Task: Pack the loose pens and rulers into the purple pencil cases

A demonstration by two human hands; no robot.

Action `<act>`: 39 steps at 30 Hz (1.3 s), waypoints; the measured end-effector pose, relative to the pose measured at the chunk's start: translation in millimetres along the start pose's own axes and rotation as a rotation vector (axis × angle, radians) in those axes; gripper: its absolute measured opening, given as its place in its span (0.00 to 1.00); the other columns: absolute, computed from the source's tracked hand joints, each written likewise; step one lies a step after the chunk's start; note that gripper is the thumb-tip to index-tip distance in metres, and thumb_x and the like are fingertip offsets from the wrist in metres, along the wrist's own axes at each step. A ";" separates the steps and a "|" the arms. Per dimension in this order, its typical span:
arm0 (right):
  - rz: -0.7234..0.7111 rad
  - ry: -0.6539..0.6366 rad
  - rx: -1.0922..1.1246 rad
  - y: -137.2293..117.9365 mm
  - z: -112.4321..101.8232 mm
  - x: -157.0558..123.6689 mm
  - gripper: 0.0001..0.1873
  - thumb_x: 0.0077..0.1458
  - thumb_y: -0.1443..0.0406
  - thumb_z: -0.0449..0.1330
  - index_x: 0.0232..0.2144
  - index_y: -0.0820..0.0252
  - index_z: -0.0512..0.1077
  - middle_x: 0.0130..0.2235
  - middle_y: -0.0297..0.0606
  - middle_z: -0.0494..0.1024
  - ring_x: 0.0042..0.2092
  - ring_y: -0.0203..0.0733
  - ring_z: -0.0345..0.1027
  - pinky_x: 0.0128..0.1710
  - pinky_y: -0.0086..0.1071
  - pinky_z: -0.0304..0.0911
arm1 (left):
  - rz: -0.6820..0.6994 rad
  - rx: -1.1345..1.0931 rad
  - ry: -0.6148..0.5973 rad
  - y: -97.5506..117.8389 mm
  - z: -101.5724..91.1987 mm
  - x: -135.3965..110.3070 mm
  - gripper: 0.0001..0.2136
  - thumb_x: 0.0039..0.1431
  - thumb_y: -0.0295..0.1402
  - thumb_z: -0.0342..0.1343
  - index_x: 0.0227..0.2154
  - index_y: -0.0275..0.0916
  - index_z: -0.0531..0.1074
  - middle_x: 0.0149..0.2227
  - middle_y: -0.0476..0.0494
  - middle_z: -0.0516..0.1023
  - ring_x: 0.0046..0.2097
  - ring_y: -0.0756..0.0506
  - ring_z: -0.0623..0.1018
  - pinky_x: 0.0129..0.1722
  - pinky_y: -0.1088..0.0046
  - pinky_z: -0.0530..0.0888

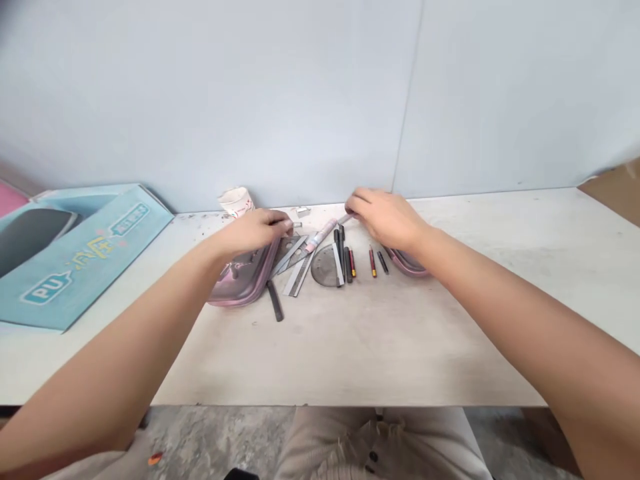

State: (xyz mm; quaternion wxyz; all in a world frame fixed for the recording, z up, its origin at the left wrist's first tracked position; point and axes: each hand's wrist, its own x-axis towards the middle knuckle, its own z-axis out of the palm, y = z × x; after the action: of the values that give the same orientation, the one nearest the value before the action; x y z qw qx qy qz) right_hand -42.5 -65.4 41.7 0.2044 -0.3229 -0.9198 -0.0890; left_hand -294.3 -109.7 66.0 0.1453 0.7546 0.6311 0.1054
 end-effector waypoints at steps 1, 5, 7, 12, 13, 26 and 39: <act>-0.014 -0.031 -0.038 0.2 2.3 -2.1 0.13 0.56 0.69 0.46 0.41 0.60 0.67 0.42 0.42 0.72 0.41 0.44 0.65 0.32 0.33 0.55 | 0.067 0.138 0.083 2.6 2.3 -1.3 0.12 0.57 0.37 0.45 0.31 0.38 0.72 0.31 0.42 0.74 0.34 0.44 0.72 0.35 0.67 0.66; 0.028 -0.003 -0.011 -5.3 2.7 -7.1 0.13 0.56 0.70 0.46 0.41 0.60 0.67 0.42 0.42 0.72 0.41 0.45 0.65 0.33 0.34 0.56 | 0.290 0.481 0.274 22.7 15.0 -2.8 0.12 0.57 0.33 0.45 0.36 0.38 0.73 0.35 0.38 0.73 0.43 0.39 0.70 0.42 0.62 0.63; 0.102 0.082 0.123 -8.5 -2.5 -10.1 0.11 0.56 0.68 0.48 0.40 0.59 0.68 0.41 0.41 0.73 0.41 0.44 0.65 0.35 0.34 0.58 | 0.294 0.416 0.283 33.4 20.2 -2.2 0.13 0.58 0.32 0.43 0.38 0.38 0.72 0.35 0.39 0.73 0.42 0.41 0.71 0.41 0.65 0.64; 0.284 0.274 0.499 -7.3 -18.9 -28.9 0.07 0.53 0.66 0.53 0.35 0.57 0.69 0.37 0.37 0.74 0.38 0.41 0.67 0.37 0.34 0.61 | 0.175 -0.107 0.123 57.2 27.0 1.5 0.13 0.60 0.36 0.41 0.35 0.38 0.70 0.27 0.47 0.70 0.30 0.49 0.69 0.31 0.74 0.64; 0.313 0.292 0.548 -5.5 -21.4 -33.9 0.07 0.52 0.66 0.53 0.35 0.57 0.69 0.36 0.36 0.75 0.37 0.41 0.68 0.37 0.34 0.61 | 0.156 -0.217 0.078 61.9 28.4 3.1 0.13 0.60 0.37 0.41 0.33 0.38 0.70 0.25 0.48 0.68 0.28 0.50 0.67 0.29 0.75 0.63; 0.451 0.325 0.535 36.4 -51.6 -94.5 0.10 0.53 0.59 0.52 0.33 0.57 0.70 0.30 0.35 0.74 0.31 0.39 0.67 0.31 0.32 0.59 | 0.214 -0.501 -0.152 138.7 54.6 28.8 0.12 0.57 0.39 0.45 0.25 0.38 0.67 0.23 0.51 0.65 0.27 0.52 0.64 0.29 0.75 0.62; 0.585 0.122 0.583 39.9 -62.3 -123.6 0.15 0.58 0.54 0.44 0.31 0.56 0.65 0.20 0.29 0.69 0.23 0.36 0.62 0.26 0.30 0.56 | 0.197 -0.337 0.119 153.6 68.9 33.4 0.04 0.52 0.32 0.49 0.31 0.40 0.66 0.28 0.51 0.70 0.32 0.49 0.70 0.33 0.74 0.65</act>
State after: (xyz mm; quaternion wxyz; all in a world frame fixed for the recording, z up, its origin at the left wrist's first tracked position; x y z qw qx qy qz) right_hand 90.0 -121.7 45.5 0.3583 -0.4934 -0.7620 0.2181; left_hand -123.0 -107.5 54.8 0.2212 0.7700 0.5353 0.2677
